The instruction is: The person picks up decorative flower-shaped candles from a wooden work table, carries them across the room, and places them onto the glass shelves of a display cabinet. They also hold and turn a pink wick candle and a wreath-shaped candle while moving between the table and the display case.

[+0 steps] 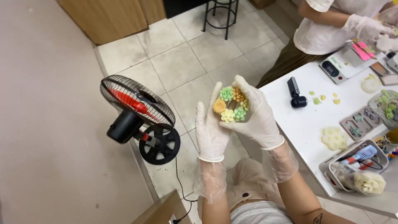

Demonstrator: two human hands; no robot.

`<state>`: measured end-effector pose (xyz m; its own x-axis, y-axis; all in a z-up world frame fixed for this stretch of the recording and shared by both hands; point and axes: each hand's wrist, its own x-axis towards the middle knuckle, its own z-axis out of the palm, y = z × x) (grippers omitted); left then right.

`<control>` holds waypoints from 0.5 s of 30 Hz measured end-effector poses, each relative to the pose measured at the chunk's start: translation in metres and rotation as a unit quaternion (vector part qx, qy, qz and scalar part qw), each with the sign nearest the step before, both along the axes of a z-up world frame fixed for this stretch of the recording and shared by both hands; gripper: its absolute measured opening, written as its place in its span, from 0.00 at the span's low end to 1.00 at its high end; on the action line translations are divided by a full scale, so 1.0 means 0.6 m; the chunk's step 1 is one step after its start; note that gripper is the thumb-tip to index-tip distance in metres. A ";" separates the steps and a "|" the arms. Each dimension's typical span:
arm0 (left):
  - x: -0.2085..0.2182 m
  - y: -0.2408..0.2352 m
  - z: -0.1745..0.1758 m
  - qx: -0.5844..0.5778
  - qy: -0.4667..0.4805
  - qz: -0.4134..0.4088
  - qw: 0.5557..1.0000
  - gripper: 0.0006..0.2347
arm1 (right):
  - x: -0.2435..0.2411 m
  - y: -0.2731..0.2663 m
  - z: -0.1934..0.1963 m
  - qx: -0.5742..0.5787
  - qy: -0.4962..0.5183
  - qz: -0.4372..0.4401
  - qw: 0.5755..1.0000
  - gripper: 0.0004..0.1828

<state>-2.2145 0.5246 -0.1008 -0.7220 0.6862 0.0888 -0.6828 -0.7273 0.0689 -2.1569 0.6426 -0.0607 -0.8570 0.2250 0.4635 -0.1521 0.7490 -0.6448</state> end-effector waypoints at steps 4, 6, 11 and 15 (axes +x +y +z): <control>-0.078 0.043 -0.027 0.004 0.009 -0.077 0.997 0.31 | -0.058 0.049 -0.017 0.001 -0.023 -0.098 0.995 0.62; -0.114 0.076 -0.041 -0.037 0.031 -0.103 0.994 0.33 | -0.094 0.081 -0.027 -0.026 -0.042 -0.115 0.992 0.61; -0.221 0.156 -0.068 -0.003 0.004 -0.113 0.994 0.34 | -0.204 0.154 -0.048 -0.021 -0.059 -0.118 0.991 0.59; -0.321 0.228 -0.079 -0.014 0.011 -0.086 0.996 0.33 | -0.317 0.243 -0.078 -0.015 -0.073 -0.070 0.995 0.59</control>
<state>-2.4070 0.6611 -0.1483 -0.5915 0.8020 0.0832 -0.7954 -0.5973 0.1034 -2.3469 0.7882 -0.1073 -0.8735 0.3591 0.3287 0.0491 0.7368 -0.6743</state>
